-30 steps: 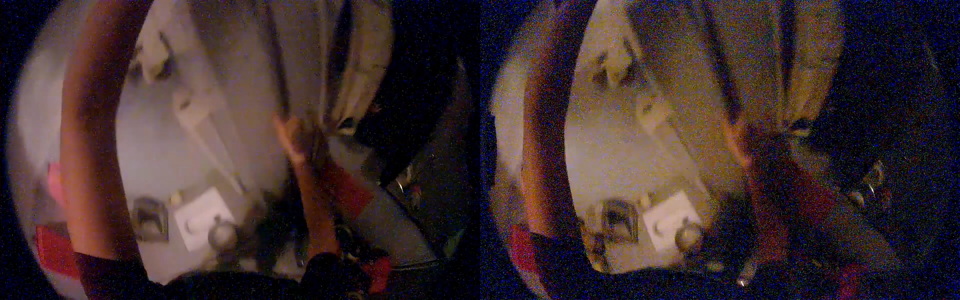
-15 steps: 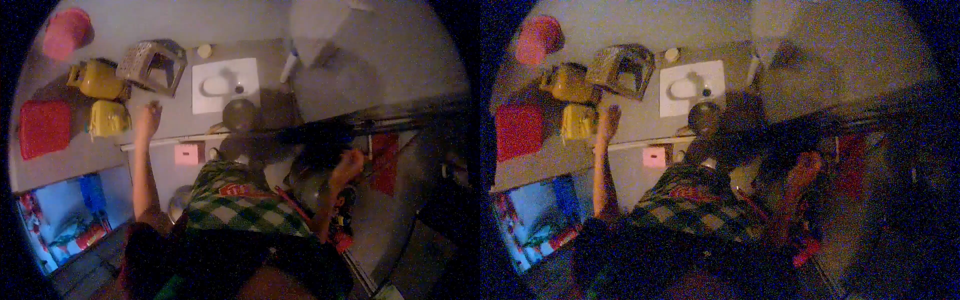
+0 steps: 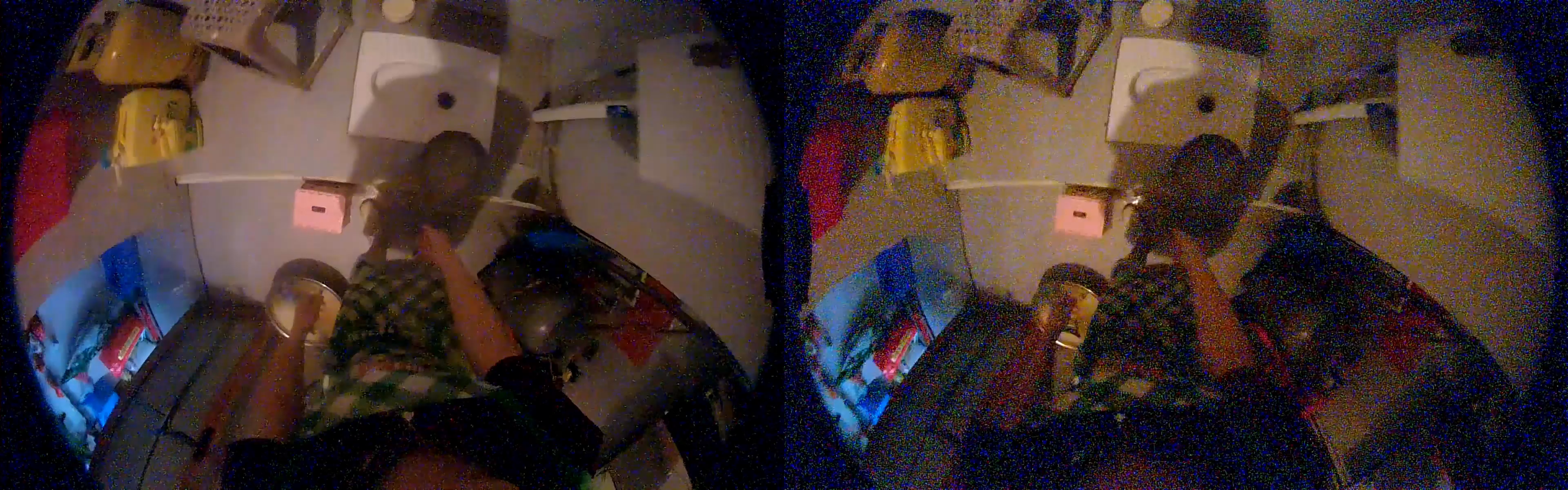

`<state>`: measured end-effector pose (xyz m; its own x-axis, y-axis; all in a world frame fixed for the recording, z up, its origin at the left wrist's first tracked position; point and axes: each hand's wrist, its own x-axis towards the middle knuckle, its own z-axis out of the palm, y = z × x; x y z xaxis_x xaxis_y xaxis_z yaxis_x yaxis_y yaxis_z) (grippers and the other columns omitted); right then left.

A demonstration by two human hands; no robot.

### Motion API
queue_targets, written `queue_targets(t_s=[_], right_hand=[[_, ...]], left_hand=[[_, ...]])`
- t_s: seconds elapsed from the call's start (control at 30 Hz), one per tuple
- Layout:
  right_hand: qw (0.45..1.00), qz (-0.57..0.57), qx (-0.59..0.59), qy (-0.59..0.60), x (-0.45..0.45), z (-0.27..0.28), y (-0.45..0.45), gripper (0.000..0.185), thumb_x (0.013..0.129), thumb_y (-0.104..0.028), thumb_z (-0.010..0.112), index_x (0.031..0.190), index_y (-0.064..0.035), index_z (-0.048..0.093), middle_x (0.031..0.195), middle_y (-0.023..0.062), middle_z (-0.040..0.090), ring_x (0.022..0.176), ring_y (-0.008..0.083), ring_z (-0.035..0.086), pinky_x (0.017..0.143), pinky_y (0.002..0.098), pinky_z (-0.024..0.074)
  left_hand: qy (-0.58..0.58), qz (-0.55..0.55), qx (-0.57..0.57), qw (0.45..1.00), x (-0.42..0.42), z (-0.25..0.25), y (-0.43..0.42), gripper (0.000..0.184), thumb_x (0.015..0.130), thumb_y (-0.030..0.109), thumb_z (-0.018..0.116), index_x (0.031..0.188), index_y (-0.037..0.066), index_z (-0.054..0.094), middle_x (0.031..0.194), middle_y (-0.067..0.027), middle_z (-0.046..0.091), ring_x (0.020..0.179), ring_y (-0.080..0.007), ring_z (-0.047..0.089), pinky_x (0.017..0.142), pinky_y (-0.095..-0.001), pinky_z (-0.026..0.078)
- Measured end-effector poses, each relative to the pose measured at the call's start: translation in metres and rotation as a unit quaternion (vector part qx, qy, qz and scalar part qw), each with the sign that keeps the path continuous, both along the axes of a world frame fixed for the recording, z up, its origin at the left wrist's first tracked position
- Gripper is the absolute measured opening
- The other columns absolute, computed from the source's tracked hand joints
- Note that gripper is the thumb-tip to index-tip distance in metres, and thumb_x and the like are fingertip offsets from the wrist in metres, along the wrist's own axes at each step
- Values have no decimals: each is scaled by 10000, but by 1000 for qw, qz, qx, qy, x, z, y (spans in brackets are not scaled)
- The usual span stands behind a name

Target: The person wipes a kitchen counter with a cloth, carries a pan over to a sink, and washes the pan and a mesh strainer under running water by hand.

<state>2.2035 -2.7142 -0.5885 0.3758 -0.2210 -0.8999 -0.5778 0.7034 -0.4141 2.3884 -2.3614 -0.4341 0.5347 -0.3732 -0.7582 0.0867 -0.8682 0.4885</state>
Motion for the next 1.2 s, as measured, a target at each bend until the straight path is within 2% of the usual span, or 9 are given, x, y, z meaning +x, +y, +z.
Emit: queue_targets(t_s=[0.17, 0.3, 0.4, 0.5, 0.7, 0.8, 0.87, 1.0, 1.2], right_hand=[[896, -170, 275, -305, -4, -127, 25, 277, 844, -334, 468, 936, -80, 535, 845, 93, 583, 689, 224, 522, 605, 354, 415], [926, -311, 190, 102, 58, -69, 1, 311, 837, -379, 460, 893, -78, 517, 844, 98, 557, 721, 253, 524, 667, 391, 435], [877, -403, 223, -138, 98, -48, -18, 293, 827, -372, 479, 862, -84, 511, 820, 91, 538, 771, 267, 521, 733, 439, 438], [893, -397, 185, -103, 104, -114, -25, 294, 820, -366, 491, 903, -85, 520, 851, 81, 538, 812, 259, 512, 766, 445, 432], [893, -415, 87, -147, 127, -82, -28, 283, 809, -319, 514, 948, -73, 521, 883, 67, 524, 799, 245, 510, 760, 399, 436], [973, -197, -116, -14, 116, 44, -15, 378, 793, -318, 525, 1075, -68, 498, 933, 76, 520, 821, 254, 501, 755, 398, 434], [957, -11, -275, 88, 94, 128, -18, 431, 783, -333, 525, 1112, -59, 477, 973, 121, 517, 876, 303, 491, 761, 422, 432], [804, 235, -503, 212, 41, 234, -53, 465, 773, -322, 523, 1140, -47, 447, 970, 159, 526, 869, 332, 498, 716, 431, 436], [614, 263, -690, 278, -5, 263, -88, 407, 776, -248, 518, 1113, -40, 421, 844, 134, 563, 685, 270, 549, 562, 386, 451]], left_hand=[[-38, 21, 28, 999, -58, -1, 38, 251, 808, 280, 496, 847, 39, 555, 724, -97, 577, 649, -213, 551, 580, -332, 441], [-46, 30, 41, 998, -95, 11, 59, 253, 806, 284, 503, 865, 43, 552, 735, -89, 575, 655, -204, 547, 580, -322, 443], [-37, 31, 50, 998, -128, 20, 60, 256, 806, 287, 509, 879, 45, 550, 743, -84, 573, 660, -197, 544, 579, -315, 445], [-37, 28, 49, 998, -143, 15, 64, 260, 805, 289, 514, 892, 47, 548, 751, -78, 572, 665, -191, 541, 579, -308, 446], [-69, 17, 30, 997, -131, 18, 98, 270, 803, 295, 525, 919, 52, 543, 768, -66, 569, 675, -178, 535, 578, -293, 449], [-107, 15, 16, 994, -130, 55, 115, 277, 802, 298, 530, 933, 54, 541, 776, -61, 567, 680, -171, 532, 578, -286, 450], [-138, 7, -5, 990, -146, 74, 129, 281, 801, 300, 534, 942, 56, 539, 781, -57, 566, 683, -167, 530, 578, -281, 451], [-175, -18, -71, 982, -198, 53, 169, 246, 799, 285, 538, 915, 69, 529, 772, -50, 561, 680, -162, 527, 572, -288, 457], [-129, 182, -99, 970, -237, 87, 197, 214, 803, 269, 528, 889, 73, 529, 748, -49, 560, 661, -164, 530, 566, -301, 464]])
